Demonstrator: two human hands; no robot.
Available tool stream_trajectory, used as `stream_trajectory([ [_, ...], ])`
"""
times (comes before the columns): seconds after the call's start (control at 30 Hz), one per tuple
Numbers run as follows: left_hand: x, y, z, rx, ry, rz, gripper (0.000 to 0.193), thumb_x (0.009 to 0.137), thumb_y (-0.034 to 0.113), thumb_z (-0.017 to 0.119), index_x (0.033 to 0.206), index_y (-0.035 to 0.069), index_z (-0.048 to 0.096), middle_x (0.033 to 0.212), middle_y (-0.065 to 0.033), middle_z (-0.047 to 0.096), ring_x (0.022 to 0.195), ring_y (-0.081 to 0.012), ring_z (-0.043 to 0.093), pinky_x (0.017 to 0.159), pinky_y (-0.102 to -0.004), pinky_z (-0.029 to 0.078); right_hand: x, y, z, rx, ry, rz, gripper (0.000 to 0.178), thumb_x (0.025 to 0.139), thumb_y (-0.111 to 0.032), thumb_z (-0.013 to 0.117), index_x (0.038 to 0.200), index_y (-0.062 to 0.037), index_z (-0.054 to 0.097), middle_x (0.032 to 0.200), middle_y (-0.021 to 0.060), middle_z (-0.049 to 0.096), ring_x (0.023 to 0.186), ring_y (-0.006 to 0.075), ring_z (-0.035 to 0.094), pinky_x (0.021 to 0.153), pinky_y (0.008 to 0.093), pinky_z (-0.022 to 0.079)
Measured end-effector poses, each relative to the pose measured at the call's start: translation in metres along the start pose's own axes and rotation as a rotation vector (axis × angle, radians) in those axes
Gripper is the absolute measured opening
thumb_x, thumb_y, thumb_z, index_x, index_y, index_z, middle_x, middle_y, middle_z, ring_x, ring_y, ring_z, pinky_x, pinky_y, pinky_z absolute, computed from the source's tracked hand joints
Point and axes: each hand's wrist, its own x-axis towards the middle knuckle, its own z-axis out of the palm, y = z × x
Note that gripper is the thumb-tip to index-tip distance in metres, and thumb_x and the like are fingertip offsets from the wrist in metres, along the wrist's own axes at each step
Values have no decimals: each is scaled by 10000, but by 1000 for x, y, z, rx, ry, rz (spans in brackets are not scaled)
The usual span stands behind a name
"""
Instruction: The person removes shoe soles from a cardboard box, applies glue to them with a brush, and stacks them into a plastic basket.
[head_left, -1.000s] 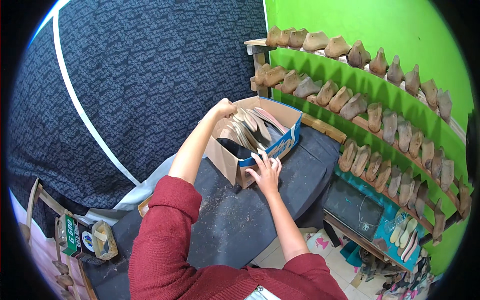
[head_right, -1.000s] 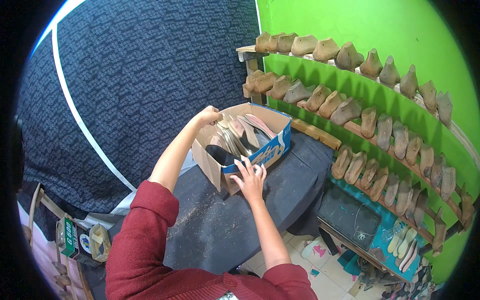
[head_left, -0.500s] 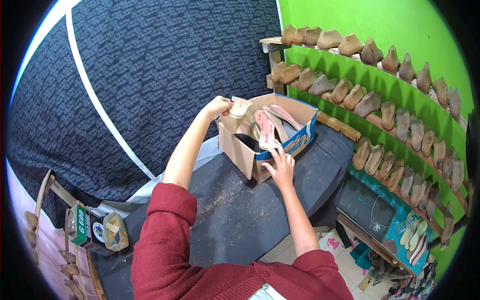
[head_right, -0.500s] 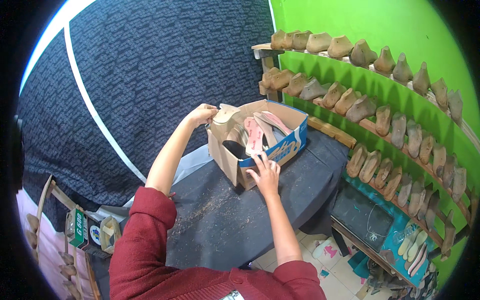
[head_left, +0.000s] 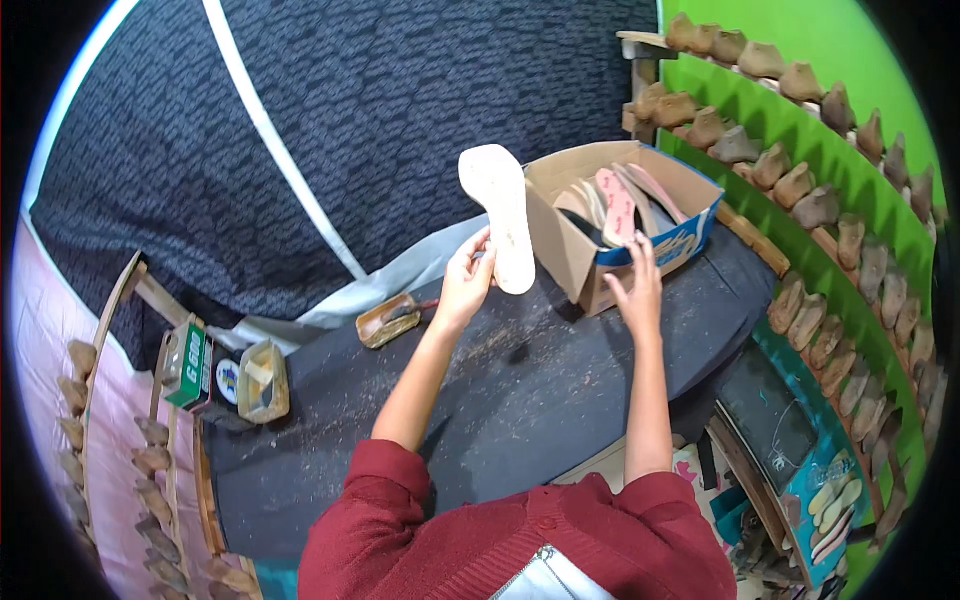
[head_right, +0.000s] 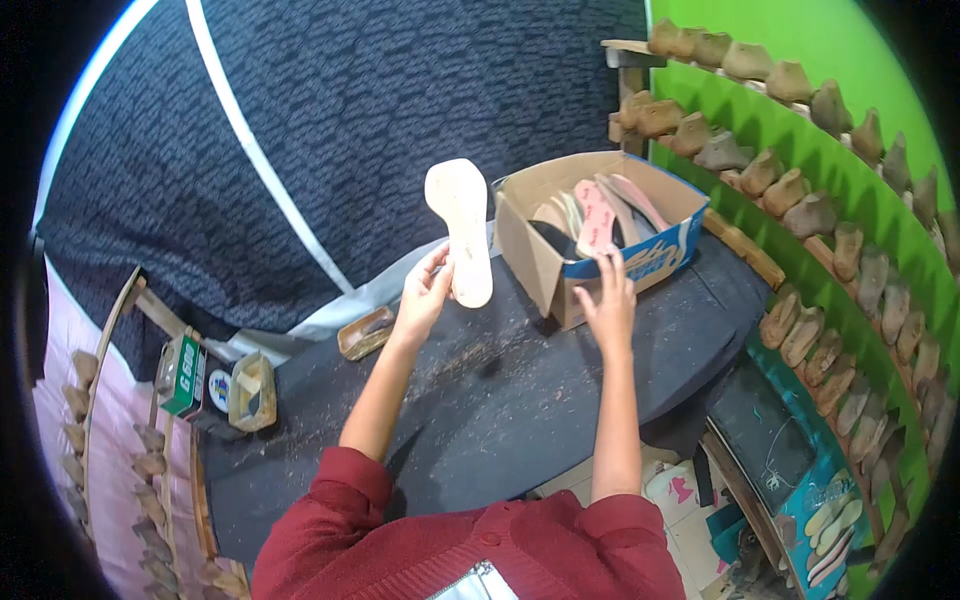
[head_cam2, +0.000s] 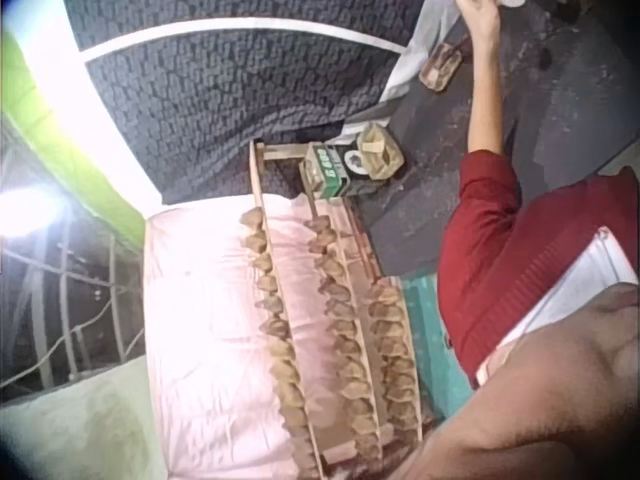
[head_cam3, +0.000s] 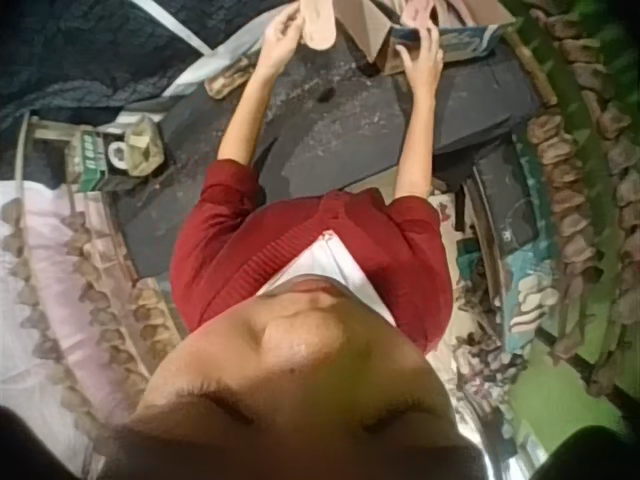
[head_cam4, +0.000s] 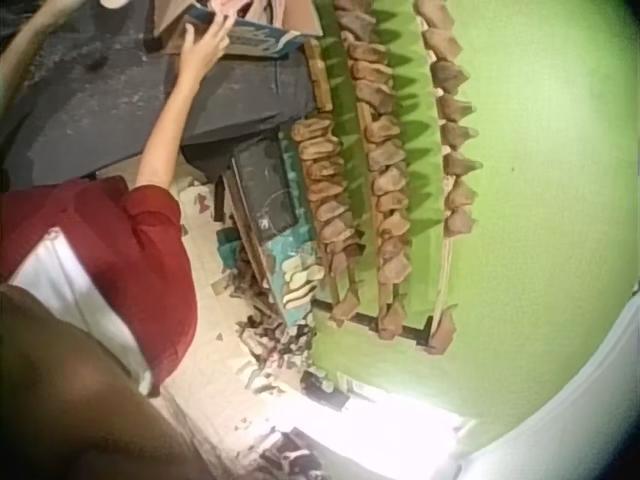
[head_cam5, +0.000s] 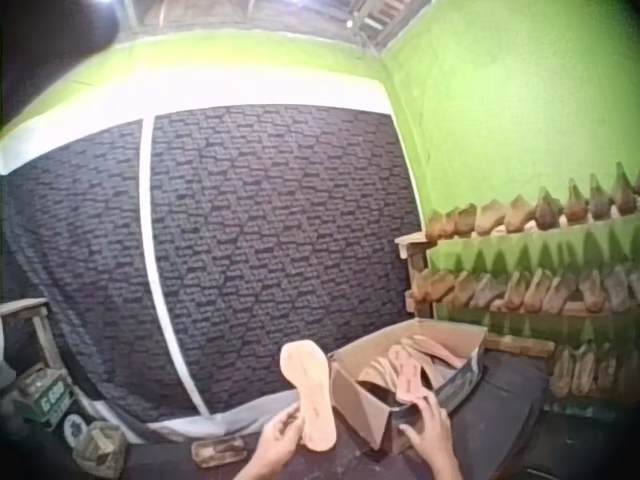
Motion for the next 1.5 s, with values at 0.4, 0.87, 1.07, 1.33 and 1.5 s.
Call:
stream_trajectory([
  [0.4,-135,-39,-33,-94,307,-44,447,839,32,466,1249,-29,298,901,-3,442,652,-20,429,525,-135,360,-2,-17,12,-118,60,55,627,711,-208,598,1251,-81,305,1355,102,211,1121,380,293,939,439,259],
  [0.87,-157,-69,-54,-188,504,14,457,797,-2,515,1186,-15,275,911,-45,456,644,-36,441,531,-136,364,-69,-140,105,368,7,-47,632,754,-194,581,1269,-32,250,1281,221,220,1175,365,240,959,453,203],
  [1.07,-161,-70,-68,-271,557,-30,427,770,-35,522,1123,26,289,896,-42,443,647,-42,449,549,-149,370,-99,-142,125,422,-355,-237,528,759,-213,560,1207,-15,359,1212,184,357,1109,355,334,926,425,268],
  [1.33,-160,-65,-79,-294,541,-12,449,749,-26,551,1106,56,290,942,-59,463,624,-35,427,495,-145,334,-100,-140,120,427,-620,-355,703,677,-366,648,1218,-25,358,1146,159,441,1067,309,400,903,397,308],
  [1.5,-164,-73,-92,-196,451,-62,542,781,185,568,1214,68,263,1082,-91,460,810,-107,476,615,-216,401,-106,-137,127,357,-680,-331,675,674,-386,647,1193,-36,392,1091,128,490,1043,269,431,887,377,306],
])
